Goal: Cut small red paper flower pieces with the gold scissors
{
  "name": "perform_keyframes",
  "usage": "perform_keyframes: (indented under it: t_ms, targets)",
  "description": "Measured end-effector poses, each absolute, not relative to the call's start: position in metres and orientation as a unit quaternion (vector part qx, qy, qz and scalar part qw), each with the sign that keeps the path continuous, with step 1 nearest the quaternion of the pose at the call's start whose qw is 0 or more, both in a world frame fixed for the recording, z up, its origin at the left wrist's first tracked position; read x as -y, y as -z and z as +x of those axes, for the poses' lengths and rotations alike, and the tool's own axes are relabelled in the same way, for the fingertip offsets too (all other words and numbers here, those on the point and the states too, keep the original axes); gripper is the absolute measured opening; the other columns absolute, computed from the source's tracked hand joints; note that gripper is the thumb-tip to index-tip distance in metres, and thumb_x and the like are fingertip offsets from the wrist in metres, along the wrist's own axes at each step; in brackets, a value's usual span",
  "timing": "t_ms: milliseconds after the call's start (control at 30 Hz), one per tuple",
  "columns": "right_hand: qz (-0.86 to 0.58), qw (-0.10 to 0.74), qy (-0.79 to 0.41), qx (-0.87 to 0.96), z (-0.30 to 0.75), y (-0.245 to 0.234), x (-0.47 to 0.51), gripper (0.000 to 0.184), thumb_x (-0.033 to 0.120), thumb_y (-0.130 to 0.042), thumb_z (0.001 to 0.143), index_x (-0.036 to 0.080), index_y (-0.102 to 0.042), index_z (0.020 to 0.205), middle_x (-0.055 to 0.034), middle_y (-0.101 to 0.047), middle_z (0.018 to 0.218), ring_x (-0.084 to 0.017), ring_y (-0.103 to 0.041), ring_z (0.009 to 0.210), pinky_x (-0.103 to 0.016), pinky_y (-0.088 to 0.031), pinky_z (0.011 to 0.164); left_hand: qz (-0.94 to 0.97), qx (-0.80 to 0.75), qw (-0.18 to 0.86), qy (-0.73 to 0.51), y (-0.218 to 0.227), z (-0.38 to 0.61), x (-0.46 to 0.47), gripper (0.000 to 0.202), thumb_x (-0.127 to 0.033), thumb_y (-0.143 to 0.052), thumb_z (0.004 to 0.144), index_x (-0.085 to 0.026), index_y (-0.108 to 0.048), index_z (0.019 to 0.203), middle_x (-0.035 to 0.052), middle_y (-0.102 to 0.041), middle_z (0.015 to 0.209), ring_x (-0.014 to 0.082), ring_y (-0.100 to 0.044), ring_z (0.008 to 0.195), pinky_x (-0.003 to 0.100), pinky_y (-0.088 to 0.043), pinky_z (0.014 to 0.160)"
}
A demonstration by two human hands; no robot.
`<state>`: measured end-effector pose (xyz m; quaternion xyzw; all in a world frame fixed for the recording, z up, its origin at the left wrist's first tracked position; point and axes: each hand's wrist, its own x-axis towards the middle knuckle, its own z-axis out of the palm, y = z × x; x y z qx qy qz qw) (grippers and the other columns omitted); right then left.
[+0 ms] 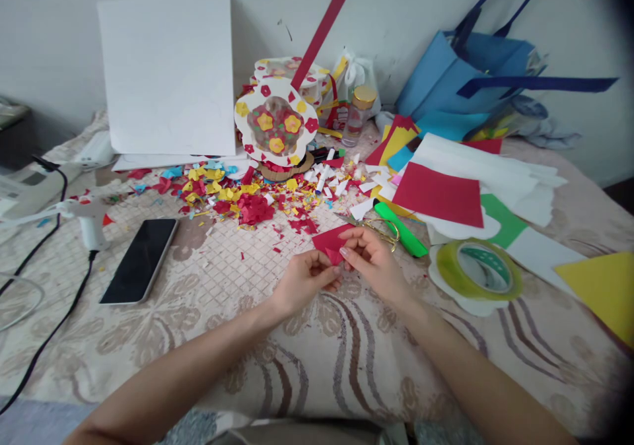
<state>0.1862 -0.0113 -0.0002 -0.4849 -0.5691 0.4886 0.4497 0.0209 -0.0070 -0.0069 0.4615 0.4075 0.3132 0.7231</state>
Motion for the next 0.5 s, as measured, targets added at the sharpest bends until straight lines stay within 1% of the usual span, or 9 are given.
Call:
perform_keyframes:
  t_ms: [100,200,367,433,500]
  targets:
    - [-0.483,0.458,-0.488,0.565,0.1844,0.0019,0.0112,0.014,0.024,-0.056,0.085,0.021,-0.052,0.098,0.0036,-0.054,0.071,-0.01,-0.053,0.058,-0.024,-0.043,0.055,0.48,-0.406,0.709,-0.321,0.0031,0.0191,0.0076,0.026,-0.038,-0.066,0.074,-0.014,-0.055,0.073,0.0026,-0.065,0.067,0.0116,-0.061,0.057,0.026,-0.051,0.06]
    - [-0.482,0.464,-0.485,0.563,0.1835,0.0037,0.0107,0.013,0.026,-0.056,0.085,0.021,-0.051,0.097,0.0033,-0.055,0.073,-0.009,-0.053,0.058,-0.024,-0.044,0.055,0.479,-0.397,0.711,-0.328,0.003,0.0185,0.0069,0.028,-0.039,-0.066,0.074,-0.014,-0.055,0.073,0.0023,-0.064,0.067,0.0115,-0.061,0.058,0.026,-0.051,0.06]
    - [-0.498,0.455,-0.466,0.572,0.1817,0.0035,0.0132,0.014,0.026,-0.056,0.085,0.022,-0.051,0.097,0.0022,-0.054,0.074,-0.01,-0.052,0.06,-0.024,-0.043,0.055,0.444,-0.391,0.742,-0.316,0.0081,0.0192,0.0032,0.035,-0.039,-0.076,0.064,-0.014,-0.056,0.079,0.0005,-0.063,0.07,0.0119,-0.062,0.061,0.026,-0.05,0.061]
    - [-0.501,0.451,-0.458,0.58,0.1815,0.0017,0.015,0.013,0.027,-0.055,0.086,0.022,-0.052,0.098,0.0017,-0.054,0.074,-0.011,-0.052,0.06,-0.024,-0.044,0.056,0.433,-0.397,0.741,-0.324,0.0077,0.0185,0.0019,0.032,-0.039,-0.073,0.068,-0.014,-0.057,0.079,0.001,-0.063,0.07,0.0104,-0.06,0.06,0.024,-0.049,0.061]
    - [-0.48,0.442,-0.47,0.595,0.1834,-0.001,0.0157,0.015,0.028,-0.051,0.089,0.023,-0.051,0.102,0.0009,-0.054,0.077,-0.011,-0.053,0.062,-0.025,-0.045,0.057,0.405,-0.392,0.763,-0.317,0.005,0.0167,0.0005,0.028,-0.038,-0.07,0.073,-0.012,-0.058,0.076,0.0018,-0.063,0.069,0.0085,-0.058,0.058,0.022,-0.048,0.06]
